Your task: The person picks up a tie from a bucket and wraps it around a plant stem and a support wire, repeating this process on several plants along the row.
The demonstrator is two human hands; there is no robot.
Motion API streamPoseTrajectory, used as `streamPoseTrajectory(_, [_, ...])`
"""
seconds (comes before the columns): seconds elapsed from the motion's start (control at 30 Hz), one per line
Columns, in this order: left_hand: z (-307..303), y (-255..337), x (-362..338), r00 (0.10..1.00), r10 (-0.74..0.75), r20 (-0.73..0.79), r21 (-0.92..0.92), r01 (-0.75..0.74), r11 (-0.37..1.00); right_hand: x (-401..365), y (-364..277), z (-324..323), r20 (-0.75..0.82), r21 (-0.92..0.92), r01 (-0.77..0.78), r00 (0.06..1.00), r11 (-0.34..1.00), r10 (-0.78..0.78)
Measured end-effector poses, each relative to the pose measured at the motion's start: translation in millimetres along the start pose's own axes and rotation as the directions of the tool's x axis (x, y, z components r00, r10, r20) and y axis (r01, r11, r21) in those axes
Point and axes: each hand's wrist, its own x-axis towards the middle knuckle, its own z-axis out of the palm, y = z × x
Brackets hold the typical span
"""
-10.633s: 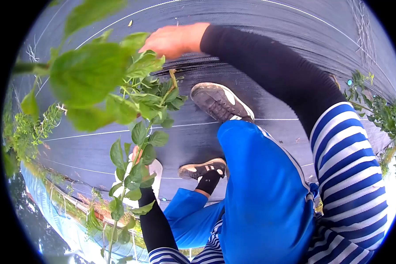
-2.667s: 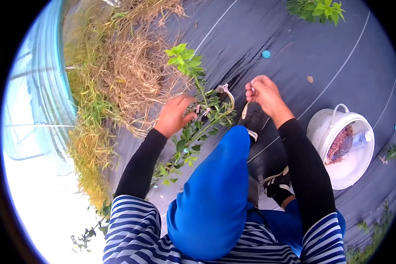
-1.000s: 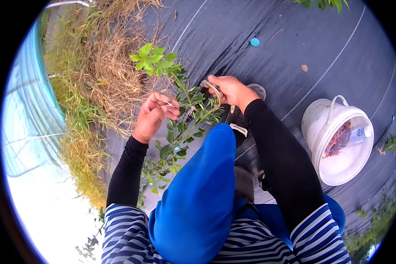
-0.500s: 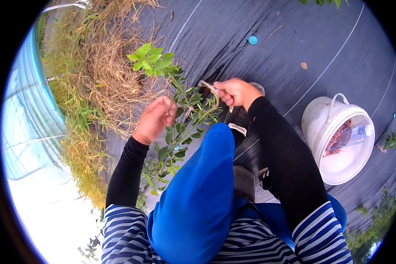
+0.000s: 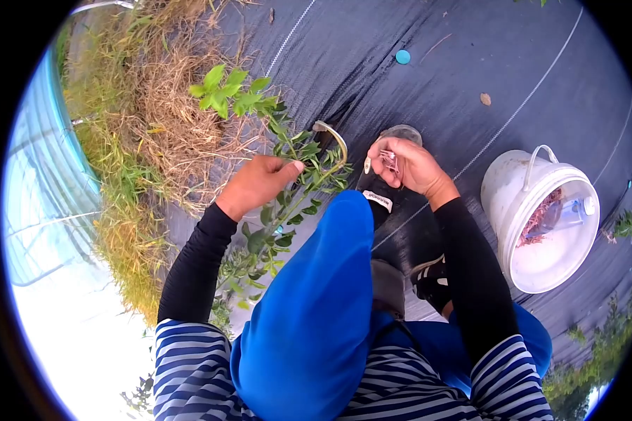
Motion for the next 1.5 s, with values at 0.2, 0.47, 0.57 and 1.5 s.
streamPoseTrajectory(0.2, [1, 6, -2, 0.971, -0.172, 0.165, -0.307, 0.217, 0.927, 33, 15, 8, -0.228, -0.203, -0.118, 0.971, 0.972, 0.070])
streamPoseTrajectory(0.47, [-7, -8, -1, 0.912, -0.210, 0.353, -0.419, 0.354, 0.836, 65, 17, 24, -0.129, -0.009, -0.406, 0.907, 0.914, 0.402])
streamPoseTrajectory(0.57, [-19, -14, -12, 0.902, -0.098, 0.420, -0.362, 0.266, 0.893, 67, 18, 24, -0.073, -0.035, -0.444, 0.895, 0.895, 0.441])
streamPoseTrajectory(1.5, [20, -63, -1, 0.881, 0.136, -0.453, -0.278, -0.285, 0.917, 68, 51, 14, 0.120, 0.408, -0.447, 0.891, 0.796, 0.438])
